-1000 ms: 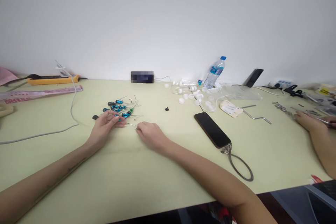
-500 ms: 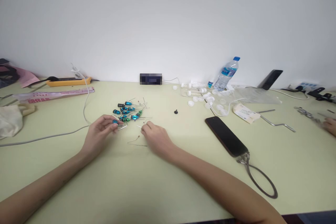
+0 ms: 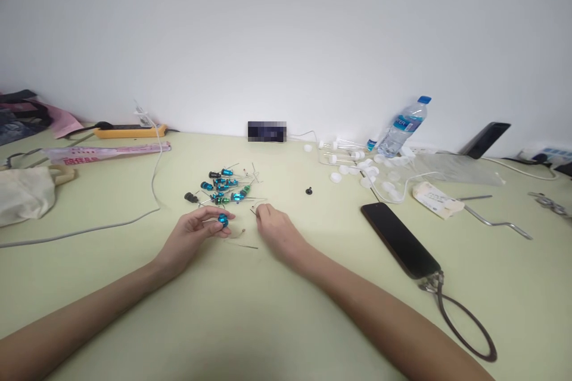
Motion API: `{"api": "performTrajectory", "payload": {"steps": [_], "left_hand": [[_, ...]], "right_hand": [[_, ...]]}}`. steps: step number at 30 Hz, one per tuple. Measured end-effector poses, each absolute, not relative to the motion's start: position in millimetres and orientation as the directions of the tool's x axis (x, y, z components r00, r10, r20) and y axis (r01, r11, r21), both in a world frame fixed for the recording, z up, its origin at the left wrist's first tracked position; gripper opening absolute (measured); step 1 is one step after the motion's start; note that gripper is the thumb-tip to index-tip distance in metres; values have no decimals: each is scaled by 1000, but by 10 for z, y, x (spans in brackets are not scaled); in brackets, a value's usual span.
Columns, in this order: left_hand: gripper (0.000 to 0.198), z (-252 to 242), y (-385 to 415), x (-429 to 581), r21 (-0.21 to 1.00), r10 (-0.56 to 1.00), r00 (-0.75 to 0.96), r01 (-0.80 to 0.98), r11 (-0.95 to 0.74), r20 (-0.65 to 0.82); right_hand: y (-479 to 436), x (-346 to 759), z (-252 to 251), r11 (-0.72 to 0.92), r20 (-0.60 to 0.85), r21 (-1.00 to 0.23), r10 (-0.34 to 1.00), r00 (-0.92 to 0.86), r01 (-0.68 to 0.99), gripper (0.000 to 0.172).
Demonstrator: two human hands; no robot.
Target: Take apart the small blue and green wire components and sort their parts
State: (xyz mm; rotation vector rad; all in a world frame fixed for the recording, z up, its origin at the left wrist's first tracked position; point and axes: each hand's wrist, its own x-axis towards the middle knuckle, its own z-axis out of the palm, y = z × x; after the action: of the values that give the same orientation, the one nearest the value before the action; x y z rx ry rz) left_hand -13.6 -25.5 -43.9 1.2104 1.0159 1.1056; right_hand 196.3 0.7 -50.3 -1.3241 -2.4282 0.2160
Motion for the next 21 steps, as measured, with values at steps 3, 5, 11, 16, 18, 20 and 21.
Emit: {"api": "performTrajectory", "payload": {"steps": [3, 5, 11, 16, 18, 20, 21], "left_hand": [[21, -451, -240, -142, 994, 981, 195, -102, 31, -10], [21, -466, -234, -143, 995, 978, 208, -95, 27, -7], [22, -492, -228, -125, 994, 967, 253, -101, 52, -25], [21, -476, -234, -117, 996, 965, 259, -69, 58, -39], [21, -466, -237, -115, 998, 965, 259, -42, 56, -44], [22, -457, -240, -112, 998, 966, 255, -20, 51, -45], [22, -454, -240, -109, 999, 967, 252, -14, 48, -43]], "right_hand": [[-55, 1925, -561, 497, 276, -687, 853, -442, 530, 7], [-100, 1870, -566, 470, 282, -792, 847, -450, 389, 5], [-125, 1840, -521, 494, 364, -802, 850, -381, 336, 13], [-121, 1853, -528, 490, 373, -805, 856, -357, 334, 11], [-128, 1849, -529, 472, 356, -822, 862, -362, 317, 13], [-134, 1850, -527, 450, 338, -846, 868, -363, 287, 15], [-136, 1852, -525, 437, 329, -858, 871, -364, 270, 16]]}}
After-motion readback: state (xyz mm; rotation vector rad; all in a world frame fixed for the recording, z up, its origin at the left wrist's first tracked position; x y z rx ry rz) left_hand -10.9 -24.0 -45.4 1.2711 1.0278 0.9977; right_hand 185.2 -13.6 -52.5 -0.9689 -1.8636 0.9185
